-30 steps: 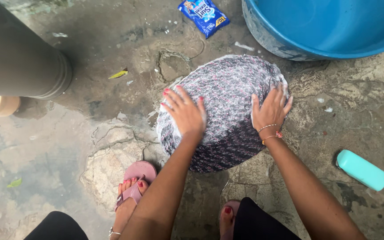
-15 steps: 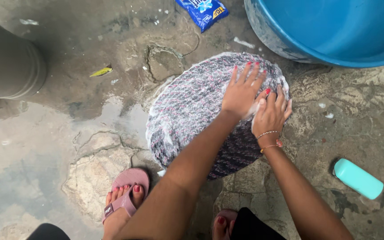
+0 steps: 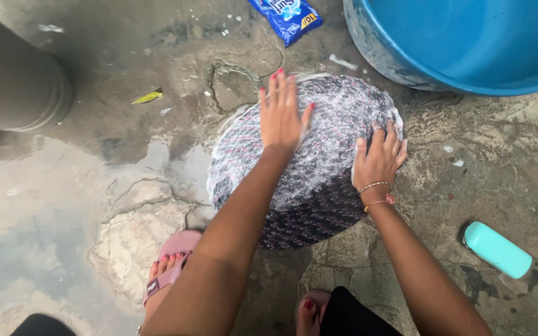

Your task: The person scrubs a circular woven rug with soapy water using their hands on a concrete floor next to a blue bucket.

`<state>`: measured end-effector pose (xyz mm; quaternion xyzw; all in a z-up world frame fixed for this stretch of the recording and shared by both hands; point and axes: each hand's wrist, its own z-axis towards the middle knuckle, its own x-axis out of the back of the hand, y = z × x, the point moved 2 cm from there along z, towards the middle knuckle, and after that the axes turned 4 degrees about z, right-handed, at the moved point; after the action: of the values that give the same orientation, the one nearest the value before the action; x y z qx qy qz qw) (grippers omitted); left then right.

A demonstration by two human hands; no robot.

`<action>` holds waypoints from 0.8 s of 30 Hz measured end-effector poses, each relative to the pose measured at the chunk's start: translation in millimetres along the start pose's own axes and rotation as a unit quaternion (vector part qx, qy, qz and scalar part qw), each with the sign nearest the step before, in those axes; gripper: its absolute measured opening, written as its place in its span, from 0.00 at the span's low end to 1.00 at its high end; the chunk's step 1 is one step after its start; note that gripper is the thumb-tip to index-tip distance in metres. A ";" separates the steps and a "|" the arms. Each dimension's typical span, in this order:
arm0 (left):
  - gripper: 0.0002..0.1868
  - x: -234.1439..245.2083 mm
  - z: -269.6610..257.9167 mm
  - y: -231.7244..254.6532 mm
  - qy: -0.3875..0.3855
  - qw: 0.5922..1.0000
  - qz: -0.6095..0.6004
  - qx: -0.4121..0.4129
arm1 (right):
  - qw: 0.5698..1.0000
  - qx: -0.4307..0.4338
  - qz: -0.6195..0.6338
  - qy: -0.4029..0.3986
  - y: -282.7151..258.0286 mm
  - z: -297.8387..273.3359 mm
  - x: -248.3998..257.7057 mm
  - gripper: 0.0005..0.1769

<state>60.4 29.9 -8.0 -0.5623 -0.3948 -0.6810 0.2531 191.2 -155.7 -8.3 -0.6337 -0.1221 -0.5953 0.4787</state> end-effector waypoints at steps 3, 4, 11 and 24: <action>0.42 10.4 -26.7 -20.3 0.026 0.999 0.006 0.036 | 1.000 0.002 -0.004 0.007 2.6 -1.4 -3.5 0.24; 0.42 13.8 -34.6 -26.0 0.028 0.998 0.014 0.047 | 1.000 0.007 -0.002 0.011 3.5 -2.1 -4.1 0.24; 0.42 30.4 -99.0 -37.0 0.021 0.992 0.054 0.111 | 0.999 0.036 0.002 0.024 16.5 -7.5 -8.5 0.26; 0.40 21.5 -121.1 -35.9 -0.034 0.995 0.092 0.014 | 0.961 0.090 -0.231 -0.124 -84.9 -14.3 -0.8 0.50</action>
<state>-41.7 -47.4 -3.0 -0.6156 -0.3589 -0.6299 0.3089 120.3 -122.7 27.8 -0.6113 -0.3770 -0.5927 0.3646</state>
